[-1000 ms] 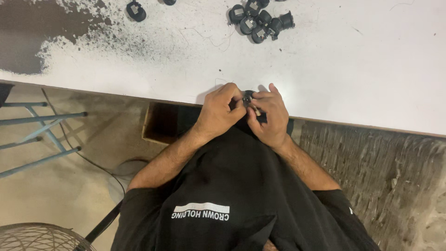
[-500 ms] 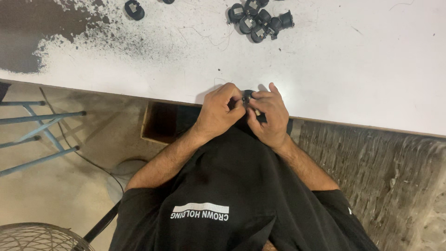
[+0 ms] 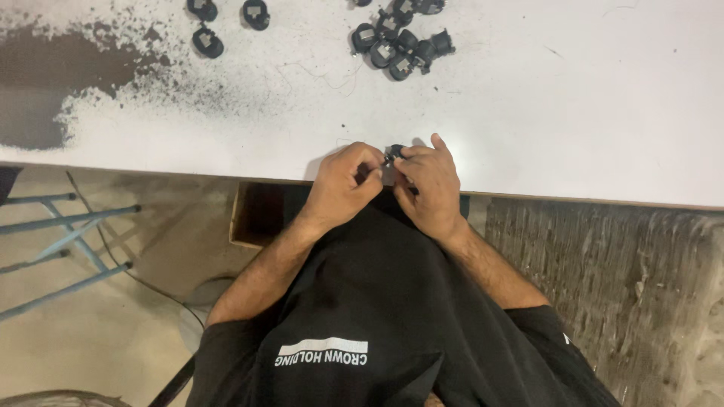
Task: The person sits at a white worktable and inserts small metal contact pieces into black plastic connector housings one at a time, pressing each contact into place by hand. Finished housings are placed onto a growing pile on the table.
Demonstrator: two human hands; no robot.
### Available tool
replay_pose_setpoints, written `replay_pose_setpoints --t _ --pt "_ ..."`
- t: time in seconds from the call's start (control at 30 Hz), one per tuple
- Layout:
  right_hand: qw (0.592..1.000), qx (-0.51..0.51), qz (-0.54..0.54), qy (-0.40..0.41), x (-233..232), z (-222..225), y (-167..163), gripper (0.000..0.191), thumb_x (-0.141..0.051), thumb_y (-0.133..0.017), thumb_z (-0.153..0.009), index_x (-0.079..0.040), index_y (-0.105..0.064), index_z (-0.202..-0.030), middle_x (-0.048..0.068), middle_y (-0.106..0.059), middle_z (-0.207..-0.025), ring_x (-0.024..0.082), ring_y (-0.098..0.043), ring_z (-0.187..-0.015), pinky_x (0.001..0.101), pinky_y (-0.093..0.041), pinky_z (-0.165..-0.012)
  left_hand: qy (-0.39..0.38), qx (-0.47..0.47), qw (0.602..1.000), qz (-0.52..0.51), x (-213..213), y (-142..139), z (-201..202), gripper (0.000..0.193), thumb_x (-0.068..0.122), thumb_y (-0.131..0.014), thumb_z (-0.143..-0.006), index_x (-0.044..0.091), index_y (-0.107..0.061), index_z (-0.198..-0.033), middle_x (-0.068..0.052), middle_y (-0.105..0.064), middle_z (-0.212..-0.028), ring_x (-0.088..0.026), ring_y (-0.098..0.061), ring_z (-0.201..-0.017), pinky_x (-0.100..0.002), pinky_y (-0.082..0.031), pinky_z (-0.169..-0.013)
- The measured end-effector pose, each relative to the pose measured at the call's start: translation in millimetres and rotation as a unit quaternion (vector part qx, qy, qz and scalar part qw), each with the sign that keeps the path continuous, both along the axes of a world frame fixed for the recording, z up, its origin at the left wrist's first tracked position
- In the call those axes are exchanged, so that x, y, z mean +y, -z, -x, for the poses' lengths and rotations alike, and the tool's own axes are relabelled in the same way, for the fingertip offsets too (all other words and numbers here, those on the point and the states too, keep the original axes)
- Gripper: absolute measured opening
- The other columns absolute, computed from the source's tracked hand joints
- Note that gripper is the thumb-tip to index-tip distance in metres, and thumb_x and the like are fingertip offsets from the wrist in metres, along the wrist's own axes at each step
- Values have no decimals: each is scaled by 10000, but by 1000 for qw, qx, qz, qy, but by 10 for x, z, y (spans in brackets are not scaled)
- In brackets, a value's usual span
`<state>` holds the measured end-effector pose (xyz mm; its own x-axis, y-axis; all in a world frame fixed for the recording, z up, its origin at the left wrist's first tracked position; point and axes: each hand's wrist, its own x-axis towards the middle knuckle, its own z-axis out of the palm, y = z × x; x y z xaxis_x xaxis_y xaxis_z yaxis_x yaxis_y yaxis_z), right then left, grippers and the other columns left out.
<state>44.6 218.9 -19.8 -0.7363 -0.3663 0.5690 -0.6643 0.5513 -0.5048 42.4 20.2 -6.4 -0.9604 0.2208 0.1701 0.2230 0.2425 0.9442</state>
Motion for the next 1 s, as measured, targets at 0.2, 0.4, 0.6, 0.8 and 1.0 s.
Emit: replay_pose_setpoints --t 0.2,0.4,0.6,0.8,1.0 --pt "999 -5 -37 33 219 57 -68 358 60 -780 -815 -67 -638 -1119 100 -657 -1046 293 -645 -1170 564 -369 -1210 -36 -54 996 -66 -60 51 52 86 -82 -639 -933 -11 -620 -978 -110 -714 -1087 -96 -623 -836 -242 -523 -698" --pt "979 26 -128 159 1008 355 -48 260 11 -766 -857 -108 -622 -1037 89 -668 -1120 265 -644 -1190 611 -339 -1230 -71 -94 990 -83 -136 53 67 95 -116 -571 -956 -31 -606 -982 -145 -698 -1136 -131 -702 -932 -244 -564 -763" --pt "883 98 -83 452 2381 651 -220 284 50 -713 -980 -60 -660 -1236 64 -691 -1144 216 -649 -1047 609 -275 -1209 -44 -74 991 -101 -176 137 114 97 -103 -572 -969 -25 -594 -1022 -149 -694 -1133 -142 -709 -939 -259 -586 -755" --pt "918 -19 18 396 2411 548 131 230 12 -709 -1014 -10 -631 -1229 123 -670 -1095 281 -642 -1023 413 -515 -908 -52 -98 988 -112 -194 119 125 76 -83 -593 -980 -22 -605 -1024 -128 -698 -1106 -134 -710 -921 -251 -585 -747" --pt "932 -45 83 350 2416 562 169 276 80 -640 -1026 2 -617 -1289 119 -686 -1162 238 -685 -1081 354 -539 -874 -114 -23 990 80 -592 -129 -3 96 -21 -713 -994 -28 -714 -1090 -120 -729 -988 -184 -650 -865 -346 -533 -784"
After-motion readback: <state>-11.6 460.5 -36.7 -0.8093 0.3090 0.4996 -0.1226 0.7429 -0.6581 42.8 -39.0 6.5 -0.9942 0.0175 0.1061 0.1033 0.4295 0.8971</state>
